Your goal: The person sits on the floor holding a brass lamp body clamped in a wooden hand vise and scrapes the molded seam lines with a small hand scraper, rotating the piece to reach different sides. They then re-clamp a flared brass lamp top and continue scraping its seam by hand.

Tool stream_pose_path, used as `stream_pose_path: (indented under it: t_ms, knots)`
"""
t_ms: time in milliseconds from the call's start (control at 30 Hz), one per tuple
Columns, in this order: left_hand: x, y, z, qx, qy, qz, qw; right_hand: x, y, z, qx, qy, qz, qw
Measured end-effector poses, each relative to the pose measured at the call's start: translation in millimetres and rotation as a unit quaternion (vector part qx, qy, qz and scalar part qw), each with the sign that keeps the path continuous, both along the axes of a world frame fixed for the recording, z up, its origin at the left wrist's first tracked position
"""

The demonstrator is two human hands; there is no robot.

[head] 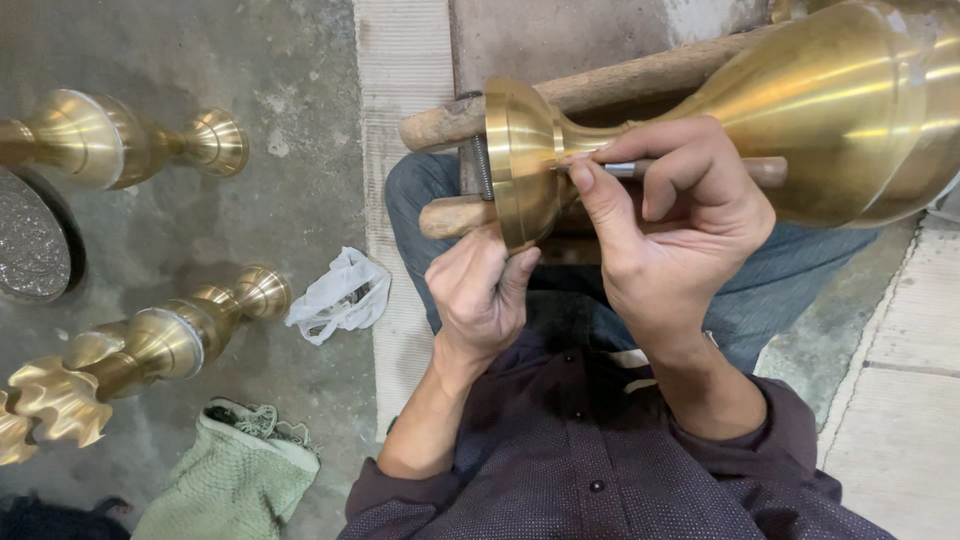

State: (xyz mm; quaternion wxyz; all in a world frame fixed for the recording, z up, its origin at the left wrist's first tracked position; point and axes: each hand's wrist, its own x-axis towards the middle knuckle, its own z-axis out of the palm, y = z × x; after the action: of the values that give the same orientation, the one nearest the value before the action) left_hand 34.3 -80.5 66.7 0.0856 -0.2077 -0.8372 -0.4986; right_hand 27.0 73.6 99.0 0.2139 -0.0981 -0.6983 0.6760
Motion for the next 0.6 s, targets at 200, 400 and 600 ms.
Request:
stream_pose_path:
  t_ms: [200, 400, 600]
  knots:
    - [-0.7, -3.1, -1.5, 0.0, -0.01, -0.008, 1.0, 2.6, 2.0, 0.9, -0.006, 0.013, 0.018, 1.0]
    - [-0.8, 2.9, 15.4, -0.011, -0.071, 0.039, 0.997, 2.4, 3.2, 2.0, -0.001, 0.014, 0.025, 1.0]
    - [-3.6, 5.6, 36.8, 0.014, -0.159, 0.068, 0.985, 2.4, 3.1, 0.8, -0.003, 0.014, 0.024, 1.0]
